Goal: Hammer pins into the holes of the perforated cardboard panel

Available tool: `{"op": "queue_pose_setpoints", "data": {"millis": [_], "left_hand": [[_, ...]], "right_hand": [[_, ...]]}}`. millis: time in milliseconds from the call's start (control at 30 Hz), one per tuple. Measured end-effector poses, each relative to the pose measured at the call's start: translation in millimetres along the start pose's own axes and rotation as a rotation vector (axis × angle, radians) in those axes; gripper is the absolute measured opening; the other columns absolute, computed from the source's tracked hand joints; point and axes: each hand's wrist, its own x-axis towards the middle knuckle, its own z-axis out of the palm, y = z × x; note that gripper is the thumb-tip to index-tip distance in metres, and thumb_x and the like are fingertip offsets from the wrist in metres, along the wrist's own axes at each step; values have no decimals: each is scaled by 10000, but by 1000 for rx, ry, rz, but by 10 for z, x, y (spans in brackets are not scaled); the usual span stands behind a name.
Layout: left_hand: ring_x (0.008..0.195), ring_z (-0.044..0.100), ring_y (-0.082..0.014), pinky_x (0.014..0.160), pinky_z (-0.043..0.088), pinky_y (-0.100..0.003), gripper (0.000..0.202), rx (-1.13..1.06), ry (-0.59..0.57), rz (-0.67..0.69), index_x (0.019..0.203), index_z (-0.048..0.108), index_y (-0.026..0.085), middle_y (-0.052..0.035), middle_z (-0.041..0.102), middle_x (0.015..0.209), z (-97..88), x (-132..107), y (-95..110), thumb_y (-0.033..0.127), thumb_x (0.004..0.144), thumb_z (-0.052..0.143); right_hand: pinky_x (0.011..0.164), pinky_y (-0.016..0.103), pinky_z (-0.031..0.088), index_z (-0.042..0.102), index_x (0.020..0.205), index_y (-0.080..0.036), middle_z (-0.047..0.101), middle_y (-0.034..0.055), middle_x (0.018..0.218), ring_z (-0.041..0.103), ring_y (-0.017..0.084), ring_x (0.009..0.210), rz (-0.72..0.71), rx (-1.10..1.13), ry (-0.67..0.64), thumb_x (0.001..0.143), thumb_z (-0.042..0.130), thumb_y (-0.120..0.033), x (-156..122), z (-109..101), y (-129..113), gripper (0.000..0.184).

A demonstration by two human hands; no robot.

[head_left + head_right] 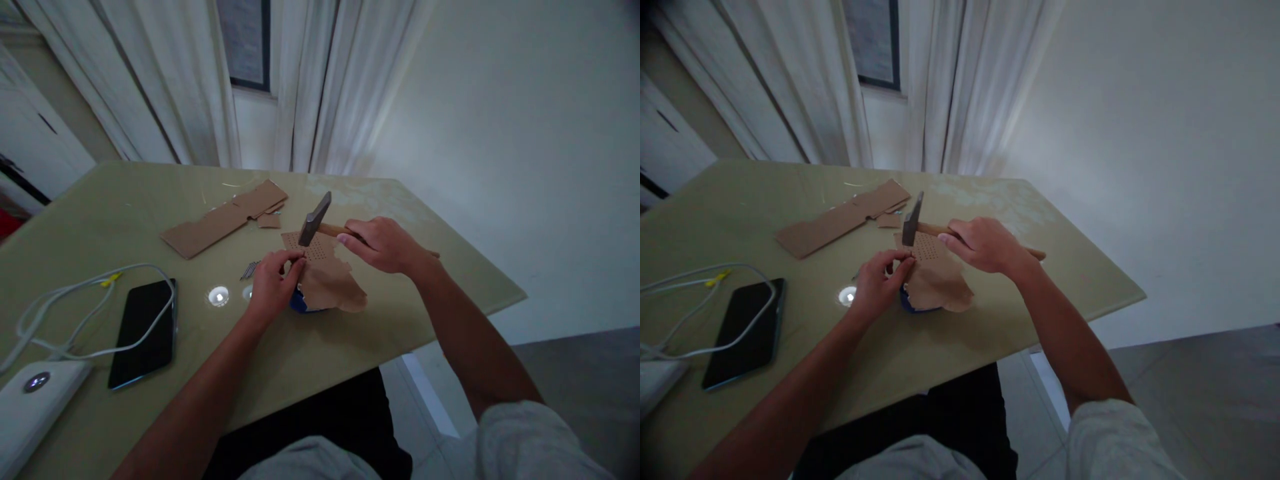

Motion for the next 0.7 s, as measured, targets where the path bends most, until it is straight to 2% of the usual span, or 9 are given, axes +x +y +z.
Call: {"op": "queue_pose_setpoints", "data": {"millis": [133,300,467,633,700], "left_hand": [[718,600,-191,742,492,-342,212,5,-12,-6,1023,836,232,-45,818,918,-1,8,4,372,984,682],[726,597,-184,734,486,-336,206,-18,-15,7,1042,828,228,-58,824,994,-1,12,3,357,995,674],[722,597,-180,746,488,-332,200,-28,-19,32,1015,824,218,-46,799,927,-3,18,-3,349,989,675],[711,599,-182,749,510,-333,186,-39,-6,19,1024,845,232,-45,810,928,-7,18,-27,346,972,707],[702,601,-181,737,512,-327,179,-49,-7,9,1013,849,231,-40,803,894,-12,19,-38,341,964,715]], "right_hand": [[653,358,209,699,969,-188,684,75,748,507,201,635,-2,-23,-59,1134,362,-554,-2,23,2,524],[654,358,217,680,957,-188,682,78,759,506,201,642,6,-16,-4,1137,356,-568,-27,13,11,531],[651,360,208,681,938,-195,668,68,737,495,198,636,-2,-24,-56,1130,380,-543,-42,-6,-5,498],[650,348,235,636,896,-209,626,41,713,484,183,626,-1,104,56,1132,365,-584,-48,-16,22,520],[650,347,235,627,893,-208,613,37,705,486,181,627,10,123,60,1137,352,-579,-48,-4,17,522]]}}
